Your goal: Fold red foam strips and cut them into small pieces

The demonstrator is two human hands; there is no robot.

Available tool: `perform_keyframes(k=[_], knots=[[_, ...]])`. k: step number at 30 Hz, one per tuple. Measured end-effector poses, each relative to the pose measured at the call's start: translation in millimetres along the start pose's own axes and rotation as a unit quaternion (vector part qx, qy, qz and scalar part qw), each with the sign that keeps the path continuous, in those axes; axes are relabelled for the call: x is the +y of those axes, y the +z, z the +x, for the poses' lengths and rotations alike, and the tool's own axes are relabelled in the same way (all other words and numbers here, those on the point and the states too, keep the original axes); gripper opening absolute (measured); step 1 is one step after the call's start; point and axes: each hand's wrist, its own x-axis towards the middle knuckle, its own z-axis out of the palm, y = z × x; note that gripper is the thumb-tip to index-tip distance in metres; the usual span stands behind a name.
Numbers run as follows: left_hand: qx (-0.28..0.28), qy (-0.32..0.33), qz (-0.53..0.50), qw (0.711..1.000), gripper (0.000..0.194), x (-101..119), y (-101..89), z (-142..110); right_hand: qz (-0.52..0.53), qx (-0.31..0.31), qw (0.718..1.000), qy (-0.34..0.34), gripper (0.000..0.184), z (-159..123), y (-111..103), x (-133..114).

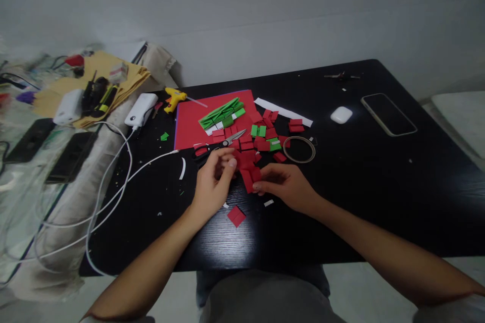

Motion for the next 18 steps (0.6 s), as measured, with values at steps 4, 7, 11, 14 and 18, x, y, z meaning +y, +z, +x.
perform_keyframes(k=[4, 7, 11, 14, 18], knots=[[0.013, 0.006, 0.013, 1.000, 0.027, -1, -0.8, 0, 0.008, 0.042, 0.999, -0.014, 0.028, 3, -2, -1], [-0.039, 0.010, -0.010, 0.999, 0.020, 1, 0.2, -4, 0.020, 0.058, 0.998, -0.012, 0.029, 3, -3, 1], [-0.120, 0.019, -0.040, 0.992, 0.024, 2, 5.5, -9, 0.035, 0.051, 0.998, -0.005, 0.031, 3, -2, 3], [-0.125, 0.015, -0.060, 0.990, 0.019, 0, 9.0, -11, 0.042, 0.049, 0.998, 0.000, 0.032, 3, -1, 3], [-0.116, 0.020, -0.084, 0.990, 0.018, 0, 10.0, -10, 0.053, 0.051, 0.997, 0.003, 0.036, 2, -1, 3]])
